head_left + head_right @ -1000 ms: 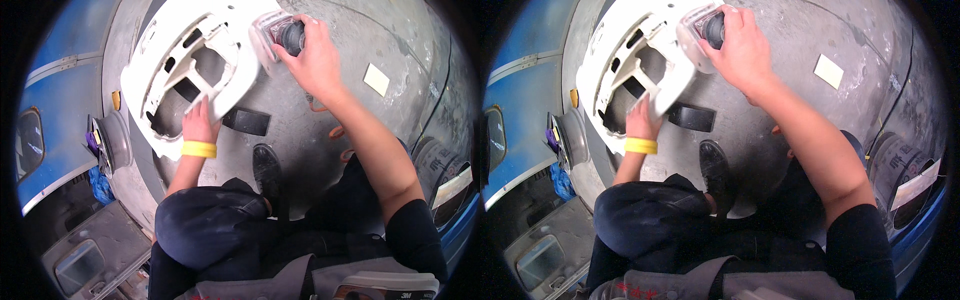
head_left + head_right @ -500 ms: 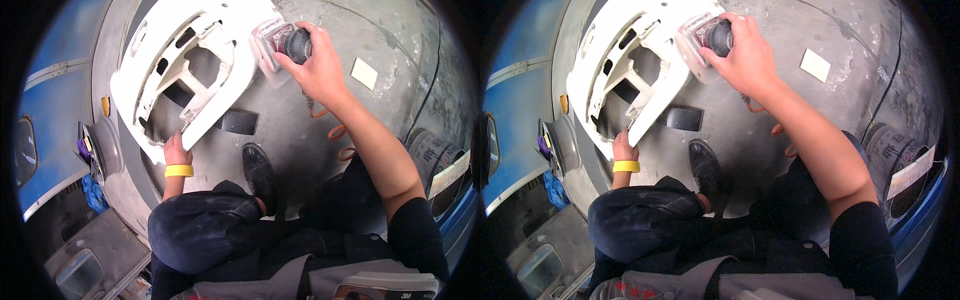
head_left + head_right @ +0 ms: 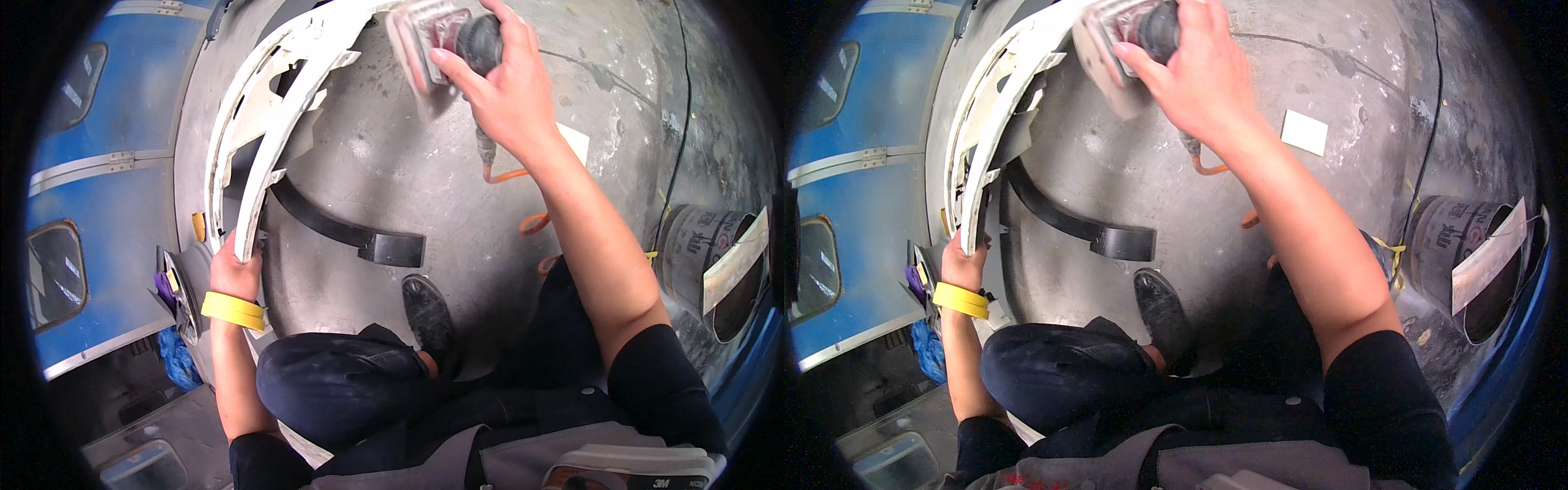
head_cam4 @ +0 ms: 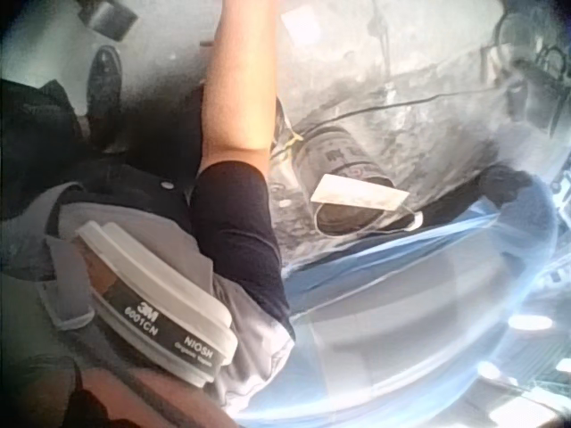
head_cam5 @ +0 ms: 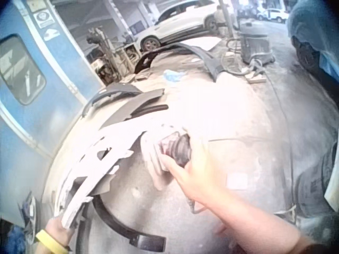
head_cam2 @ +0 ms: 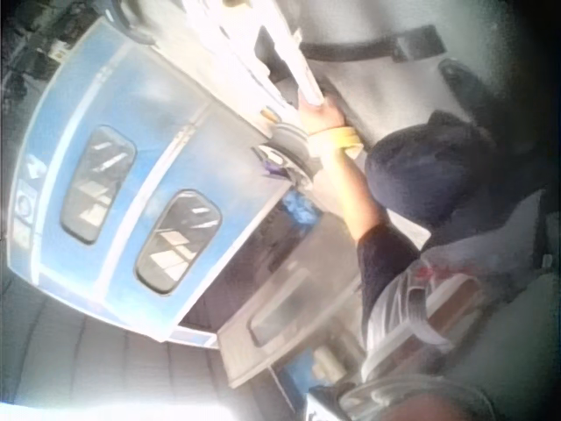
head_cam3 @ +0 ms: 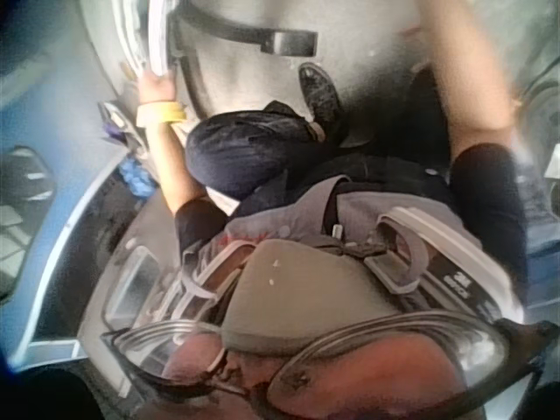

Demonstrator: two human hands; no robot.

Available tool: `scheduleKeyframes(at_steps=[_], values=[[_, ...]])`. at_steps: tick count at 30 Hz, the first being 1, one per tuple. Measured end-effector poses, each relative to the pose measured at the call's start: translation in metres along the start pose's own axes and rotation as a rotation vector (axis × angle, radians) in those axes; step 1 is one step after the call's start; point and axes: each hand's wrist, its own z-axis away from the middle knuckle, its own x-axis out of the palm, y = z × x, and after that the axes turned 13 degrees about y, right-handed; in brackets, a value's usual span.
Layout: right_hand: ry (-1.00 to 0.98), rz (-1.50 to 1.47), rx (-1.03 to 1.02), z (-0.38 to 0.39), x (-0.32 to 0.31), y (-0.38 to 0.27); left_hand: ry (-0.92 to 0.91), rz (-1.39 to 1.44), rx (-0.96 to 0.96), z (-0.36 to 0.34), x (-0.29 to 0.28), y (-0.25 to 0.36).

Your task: The person uses a pneumatic orbital sander to smooth the surface of a white car bumper. They hold the bumper with one hand and move the sander across its edges and face, then briefly inspect the sanded area.

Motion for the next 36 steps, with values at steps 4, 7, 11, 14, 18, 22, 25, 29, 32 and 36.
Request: scheduleKeyframes(at_steps=[4,7,11,14,18,22,25,29,32,36], values=[[-0.016,-0.122,0.042,-0.003,0.010,-0.021,-0.065,-0.052,-0.102,-0.001,-0.017,0.013],[0.203,-0.116,-0.178,0.000,0.027,-0.039,-0.110,-0.055,-0.148,0.005,-0.025,0.016],[0.165,-0.092,-0.230,0.010,0.031,-0.054,-0.083,-0.009,-0.119,0.012,-0.023,0.014],[0.171,-0.051,-0.282,0.022,0.034,-0.062,-0.083,-0.054,-0.093,0.015,-0.021,0.012],[0.056,-0.097,-0.323,0.055,0.051,-0.084,-0.113,-0.054,-0.076,0.011,-0.025,0.016],[0.021,-0.311,-0.522,0.082,0.056,-0.102,-0.115,-0.126,-0.082,0.008,-0.028,0.026],[0.002,-0.162,-0.443,0.060,0.049,-0.093,-0.103,-0.022,-0.067,0.012,-0.029,0.031],[0.070,0.001,-0.192,0.020,0.041,-0.071,-0.141,-0.078,-0.057,0.014,-0.032,0.034],[-0.103,-0.046,-0.380,0.043,0.042,-0.082,-0.139,-0.002,-0.100,0.010,-0.033,0.036],[-0.135,-0.250,-0.526,0.089,0.046,-0.102,-0.095,-0.103,-0.032,0.009,-0.028,0.037]])
